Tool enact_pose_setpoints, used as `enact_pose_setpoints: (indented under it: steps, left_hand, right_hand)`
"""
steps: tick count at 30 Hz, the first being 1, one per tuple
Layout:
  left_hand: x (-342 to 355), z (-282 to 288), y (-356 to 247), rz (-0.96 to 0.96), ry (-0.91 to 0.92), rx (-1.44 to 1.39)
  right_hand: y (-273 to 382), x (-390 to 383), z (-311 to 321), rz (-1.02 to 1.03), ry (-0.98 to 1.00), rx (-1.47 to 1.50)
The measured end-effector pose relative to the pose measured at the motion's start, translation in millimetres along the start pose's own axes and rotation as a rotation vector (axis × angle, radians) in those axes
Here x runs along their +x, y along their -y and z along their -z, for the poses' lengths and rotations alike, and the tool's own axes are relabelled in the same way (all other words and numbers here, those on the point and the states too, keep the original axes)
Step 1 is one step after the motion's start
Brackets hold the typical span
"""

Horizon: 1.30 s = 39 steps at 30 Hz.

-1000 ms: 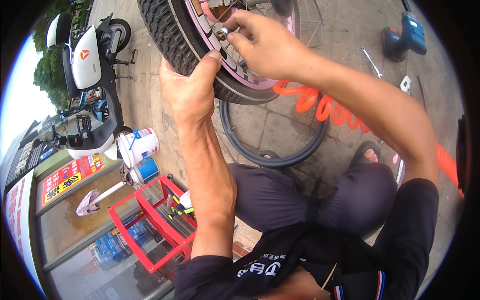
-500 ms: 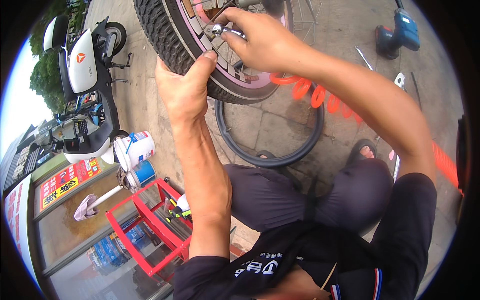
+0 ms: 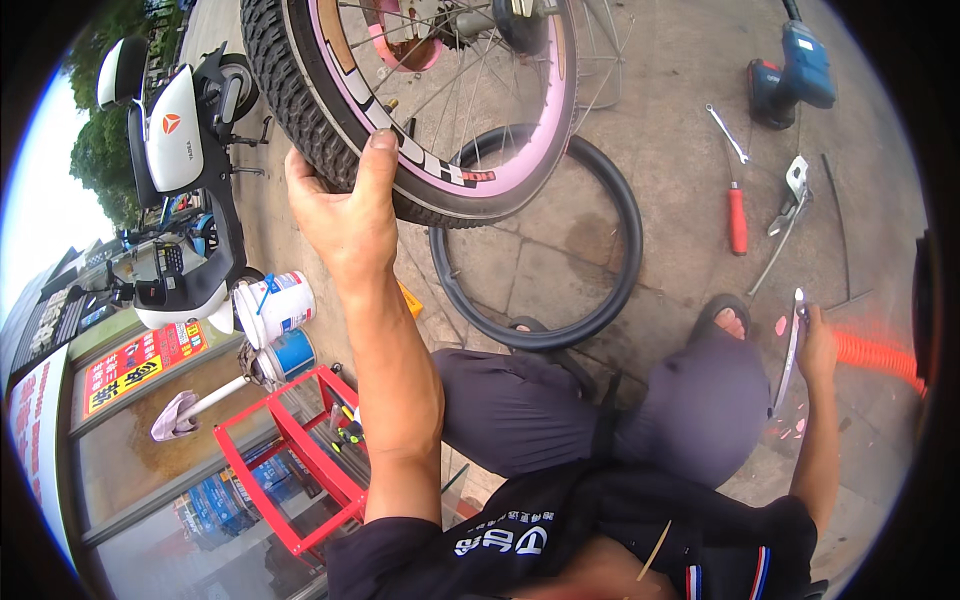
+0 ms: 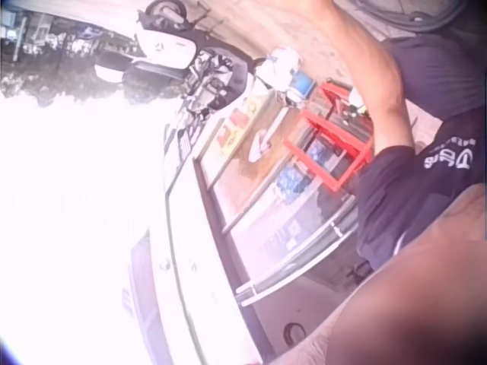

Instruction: The person removes the tire from a bicycle wheel using tire levers, then removes the inner tube. They install a new valve stem into the inner tube and reinsert the tube into the tire, seating the tire back onto the rim.

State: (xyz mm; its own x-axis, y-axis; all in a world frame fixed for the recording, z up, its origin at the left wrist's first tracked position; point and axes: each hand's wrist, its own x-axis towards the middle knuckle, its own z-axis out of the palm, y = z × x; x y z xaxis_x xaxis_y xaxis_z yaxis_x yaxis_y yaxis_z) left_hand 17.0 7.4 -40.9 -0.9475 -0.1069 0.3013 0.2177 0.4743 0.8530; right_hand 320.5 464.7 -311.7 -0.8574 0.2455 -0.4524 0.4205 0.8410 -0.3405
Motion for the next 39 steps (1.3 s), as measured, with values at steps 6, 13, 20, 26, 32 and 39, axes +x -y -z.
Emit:
enact_pose_setpoints:
  steps: [6,13,20,26,32,39]
  left_hand:
    - [-0.2,-7.2,-10.0,-0.011,0.009,0.061]
    - [-3.1,-9.5,-9.7,-0.017,-0.039,0.085]
    - [4.4,-7.0,-1.5,-0.003,-0.045,-0.079]
    - [-7.6,-8.6,0.9,0.075,-0.102,-0.002]
    - [-12.7,-11.6,-5.6,0.144,-0.182,0.087]
    - [-6.6,-3.9,12.6,0.179,-0.259,-0.071]
  right_hand:
    - [-157.0,-59.0,-75.7,-0.069,-0.197,-0.094]
    - [-86.4,6.0,-31.1,0.136,-0.352,-0.004]
    - [287.6,117.1,191.1,1.215,-0.537,0.228]
    - [518.8,144.4,289.2,2.028,-0.841,-0.266]
    - [565.1,151.2,301.4,2.151,-0.219,-0.554]
    - [589.8,156.9,291.8,2.098,-0.19,-0.686]
